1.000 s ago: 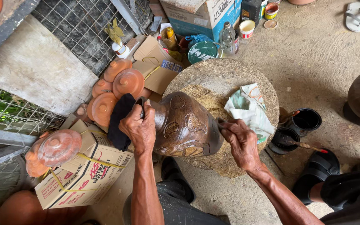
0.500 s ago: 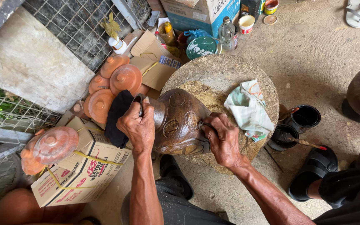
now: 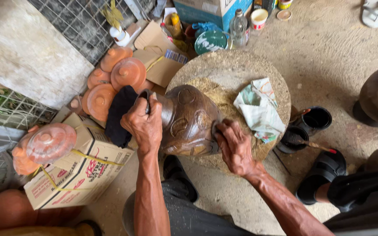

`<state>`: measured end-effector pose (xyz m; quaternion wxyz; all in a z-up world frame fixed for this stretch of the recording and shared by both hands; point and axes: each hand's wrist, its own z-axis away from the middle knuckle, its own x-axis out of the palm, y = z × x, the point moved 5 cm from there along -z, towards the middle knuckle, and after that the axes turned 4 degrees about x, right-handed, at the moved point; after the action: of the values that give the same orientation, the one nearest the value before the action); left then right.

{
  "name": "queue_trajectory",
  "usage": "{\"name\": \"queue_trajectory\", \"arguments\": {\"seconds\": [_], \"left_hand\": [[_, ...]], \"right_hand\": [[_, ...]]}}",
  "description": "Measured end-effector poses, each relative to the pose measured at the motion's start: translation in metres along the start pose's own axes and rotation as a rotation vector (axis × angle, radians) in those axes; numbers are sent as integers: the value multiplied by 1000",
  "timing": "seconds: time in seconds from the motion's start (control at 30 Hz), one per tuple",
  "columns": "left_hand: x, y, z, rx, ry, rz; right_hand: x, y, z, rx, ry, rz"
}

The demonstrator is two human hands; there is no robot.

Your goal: The person rubs and polishes the surface of a brown clay vase with a cloth and a smooth stone.

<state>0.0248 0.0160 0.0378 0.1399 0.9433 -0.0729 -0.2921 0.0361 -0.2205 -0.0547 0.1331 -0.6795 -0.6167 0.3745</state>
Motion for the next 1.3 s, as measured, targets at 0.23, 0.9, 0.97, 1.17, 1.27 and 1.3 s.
{"name": "queue_trajectory", "arguments": {"seconds": [0.23, 0.9, 0.97, 1.17, 1.27, 1.3], "left_hand": [[1, 2, -2, 25, 38, -14], [-2, 12, 2, 69, 41, -46], [1, 11, 0, 65, 32, -68], [1, 12, 3, 75, 25, -40], [4, 17, -1, 115, 34, -59], [3, 18, 1, 121, 40, -69]], "right_hand": [[15, 22, -4, 142, 65, -34], [23, 29, -9, 193, 134, -185], [25, 29, -15, 158, 149, -115], [12, -6, -14, -33, 157, -91], [14, 0, -37, 44, 124, -27], [17, 3, -39, 123, 86, 26]]}}
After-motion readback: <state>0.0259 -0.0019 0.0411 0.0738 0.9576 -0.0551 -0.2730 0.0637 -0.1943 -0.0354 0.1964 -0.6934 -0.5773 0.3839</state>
